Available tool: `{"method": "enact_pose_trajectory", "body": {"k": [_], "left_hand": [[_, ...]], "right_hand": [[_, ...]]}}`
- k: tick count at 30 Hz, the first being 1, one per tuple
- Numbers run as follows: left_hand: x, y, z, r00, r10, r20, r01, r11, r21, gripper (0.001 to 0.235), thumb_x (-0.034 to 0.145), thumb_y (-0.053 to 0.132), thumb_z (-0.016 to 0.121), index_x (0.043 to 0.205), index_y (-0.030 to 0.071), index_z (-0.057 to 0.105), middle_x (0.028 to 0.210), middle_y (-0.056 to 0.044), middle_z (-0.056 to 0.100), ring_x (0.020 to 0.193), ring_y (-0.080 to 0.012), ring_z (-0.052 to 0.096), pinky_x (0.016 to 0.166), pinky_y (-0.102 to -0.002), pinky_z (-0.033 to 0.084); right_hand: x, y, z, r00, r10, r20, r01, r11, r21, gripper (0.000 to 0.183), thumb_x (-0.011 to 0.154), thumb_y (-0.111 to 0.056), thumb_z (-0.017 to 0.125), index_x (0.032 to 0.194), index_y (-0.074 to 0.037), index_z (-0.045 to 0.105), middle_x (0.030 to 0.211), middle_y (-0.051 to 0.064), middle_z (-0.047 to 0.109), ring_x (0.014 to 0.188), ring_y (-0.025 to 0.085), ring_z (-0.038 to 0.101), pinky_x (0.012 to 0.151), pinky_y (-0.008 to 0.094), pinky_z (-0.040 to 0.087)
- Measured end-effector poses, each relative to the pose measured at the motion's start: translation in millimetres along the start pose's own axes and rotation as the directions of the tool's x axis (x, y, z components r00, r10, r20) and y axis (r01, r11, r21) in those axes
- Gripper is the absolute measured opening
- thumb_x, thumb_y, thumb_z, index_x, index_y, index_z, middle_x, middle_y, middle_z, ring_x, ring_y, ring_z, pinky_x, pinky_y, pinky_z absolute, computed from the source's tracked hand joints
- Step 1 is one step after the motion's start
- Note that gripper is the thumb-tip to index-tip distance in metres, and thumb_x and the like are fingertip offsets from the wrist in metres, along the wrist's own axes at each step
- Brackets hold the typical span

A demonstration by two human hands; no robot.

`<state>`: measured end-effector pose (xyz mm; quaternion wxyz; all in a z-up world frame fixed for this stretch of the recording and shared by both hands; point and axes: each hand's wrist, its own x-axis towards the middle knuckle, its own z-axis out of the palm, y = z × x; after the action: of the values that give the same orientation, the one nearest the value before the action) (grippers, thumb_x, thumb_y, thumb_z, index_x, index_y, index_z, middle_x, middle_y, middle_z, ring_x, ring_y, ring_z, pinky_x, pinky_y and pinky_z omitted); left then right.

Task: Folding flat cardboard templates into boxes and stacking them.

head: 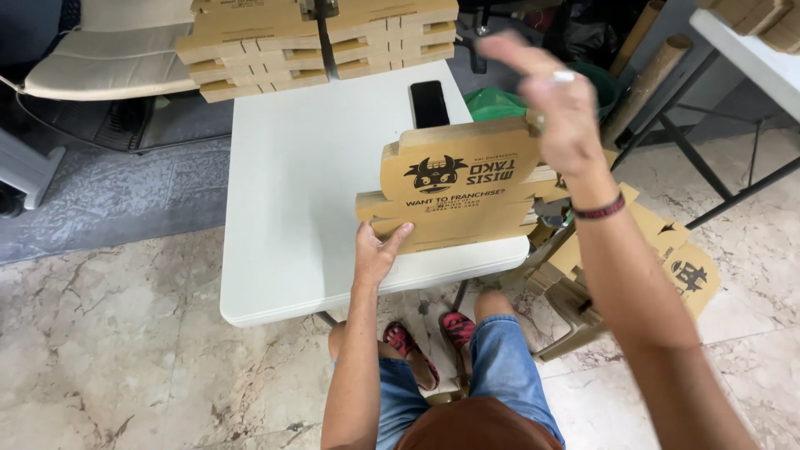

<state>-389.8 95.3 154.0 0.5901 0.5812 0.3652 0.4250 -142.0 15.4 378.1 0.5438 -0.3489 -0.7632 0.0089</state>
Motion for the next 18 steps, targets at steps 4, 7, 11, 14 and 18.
{"method": "enact_pose_trajectory", "body": {"k": [4,7,11,14,18], "left_hand": [[-1.3,13.6,-0.2,0.998,-0.063,-0.009,0.063,0.997,0.038,0.049,0.081,0.026,0.082,0.117,0.003,0.059,0.112,-0.014,0.076,0.107,-0.027,0.075,0.097,-0.038,0.061],[-3.4,14.5,0.5,0.996,-0.085,-0.005,0.085,0.995,-0.052,0.05,0.08,0.023,0.082,0.119,0.003,0.06,0.113,-0.014,0.076,0.108,-0.0254,0.075,0.098,-0.036,0.06],[-2.8,16.4,-0.2,0.996,-0.083,0.007,0.084,0.996,-0.028,0.048,0.083,0.024,0.08,0.12,0.004,0.057,0.118,-0.014,0.075,0.112,-0.0242,0.073,0.1,-0.034,0.059],[-3.7,15.6,-2.3,0.991,-0.133,0.012,0.133,0.991,-0.004,0.049,0.082,0.025,0.08,0.12,0.004,0.057,0.119,-0.013,0.074,0.113,-0.0241,0.072,0.1,-0.034,0.059],[-10.3,39.4,-5.8,0.997,-0.014,0.077,0.016,0.999,-0.031,0.042,0.082,0.019,0.08,0.119,0.001,0.068,0.122,-0.014,0.075,0.116,-0.0263,0.073,0.107,-0.037,0.057]], "right_hand": [[46.1,-6.9,22.6,0.84,0.171,0.514,0.079,0.9,-0.428,0.087,0.098,-0.067,0.038,0.137,0.007,0.06,0.138,0.027,0.062,0.126,0.044,0.062,0.103,0.054,0.049],[69.6,-26.7,36.2,0.454,0.726,0.517,-0.173,0.641,-0.748,0.072,0.086,-0.069,0.064,0.126,-0.01,0.06,0.063,0.01,0.075,0.075,0.031,0.073,0.064,0.044,0.052],[97.2,-36.2,35.6,0.12,0.824,0.554,-0.299,0.562,-0.771,0.046,0.09,-0.056,0.07,0.101,-0.011,0.065,0.092,0.002,0.058,0.081,0.02,0.052,0.072,0.035,0.042],[103.5,-47.9,45.2,-0.02,0.858,0.513,-0.163,0.504,-0.848,0.051,0.091,-0.056,0.067,0.116,-0.012,0.068,0.102,0.003,0.063,0.083,0.018,0.058,0.072,0.032,0.049],[92.1,-51.4,53.6,-0.06,0.819,0.571,0.042,0.573,-0.818,0.049,0.103,-0.052,0.065,0.076,-0.014,0.05,0.064,-0.004,0.039,0.049,0.01,0.031,0.043,0.022,0.032]]}}
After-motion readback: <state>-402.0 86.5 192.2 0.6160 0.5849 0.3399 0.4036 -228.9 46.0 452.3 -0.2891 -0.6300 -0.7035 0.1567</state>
